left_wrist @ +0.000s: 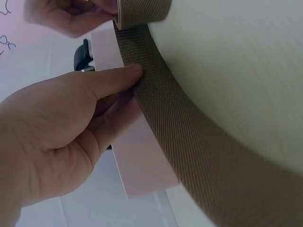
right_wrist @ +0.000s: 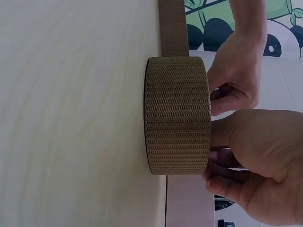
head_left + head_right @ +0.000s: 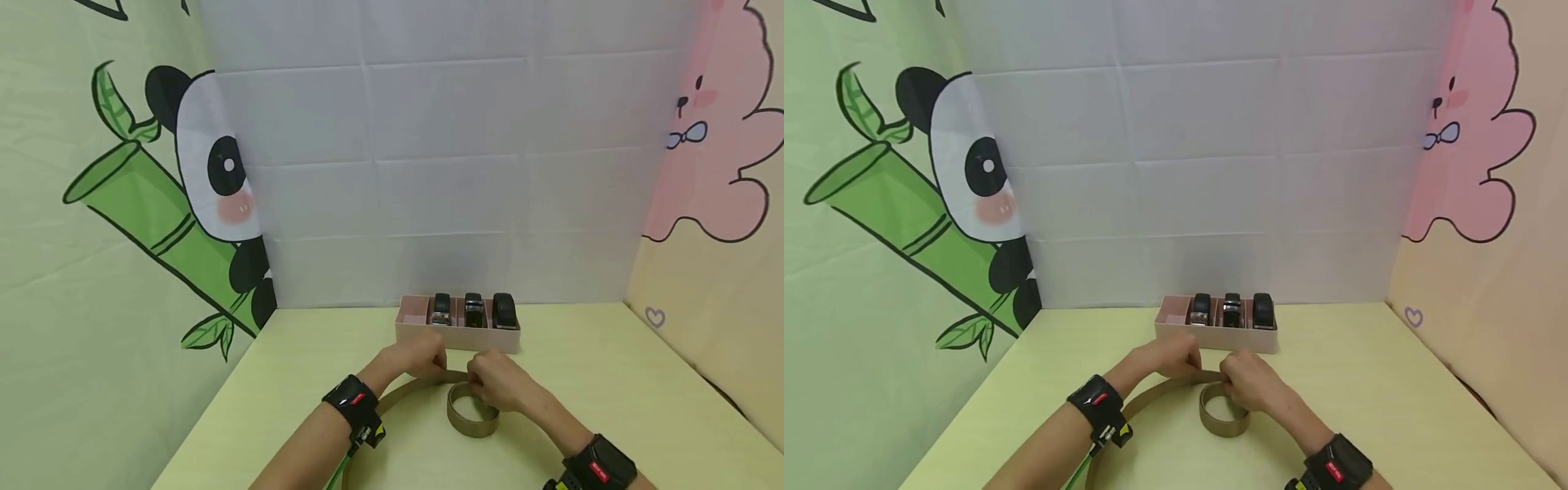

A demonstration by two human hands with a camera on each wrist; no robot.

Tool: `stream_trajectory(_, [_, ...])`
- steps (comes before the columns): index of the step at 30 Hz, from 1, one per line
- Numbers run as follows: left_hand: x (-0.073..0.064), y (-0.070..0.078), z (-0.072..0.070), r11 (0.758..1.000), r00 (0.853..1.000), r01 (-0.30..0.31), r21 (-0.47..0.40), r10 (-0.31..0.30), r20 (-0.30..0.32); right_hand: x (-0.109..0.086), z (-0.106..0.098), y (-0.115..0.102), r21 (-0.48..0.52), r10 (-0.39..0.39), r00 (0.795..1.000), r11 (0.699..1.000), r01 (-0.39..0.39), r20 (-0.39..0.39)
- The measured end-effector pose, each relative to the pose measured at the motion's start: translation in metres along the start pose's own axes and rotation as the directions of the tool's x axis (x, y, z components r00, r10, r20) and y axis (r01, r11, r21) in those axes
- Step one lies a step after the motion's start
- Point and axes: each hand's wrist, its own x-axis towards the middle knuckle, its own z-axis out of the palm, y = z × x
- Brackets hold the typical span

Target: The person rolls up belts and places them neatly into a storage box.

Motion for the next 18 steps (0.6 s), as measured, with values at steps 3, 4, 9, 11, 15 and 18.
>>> stream_trajectory(3, [-0.013,0.0,-0.005,0.998,0.999,0.041,-0.054,-0.041,-0.002,0.0,0.0,0.001,-0.022,0.009,1.0,1.0,-0.009,-0.009])
stream_trajectory(4, [-0.016,-0.002,-0.005,0.996,0.999,0.046,-0.072,-0.047,-0.004,0.001,0.0,0.001,-0.023,0.012,1.0,1.0,-0.012,-0.011])
stream_trajectory(9, [-0.028,-0.006,0.001,0.992,0.999,0.029,-0.124,-0.031,-0.015,0.001,0.001,0.001,-0.016,0.034,0.999,0.999,-0.034,-0.004])
stream_trajectory(11, [-0.032,-0.005,0.003,0.988,0.999,0.034,-0.151,-0.036,-0.011,0.002,0.002,0.001,-0.011,0.04,0.999,0.999,-0.04,-0.005])
stream_trajectory(15, [-0.042,0.003,0.004,0.967,0.998,0.069,-0.244,-0.068,0.012,0.002,0.003,0.001,0.003,0.048,0.999,0.999,-0.048,-0.01])
stream_trajectory(18, [-0.049,0.009,0.005,0.951,0.997,0.079,-0.299,-0.078,0.013,0.003,0.005,0.002,0.013,0.062,0.998,0.998,-0.062,-0.019])
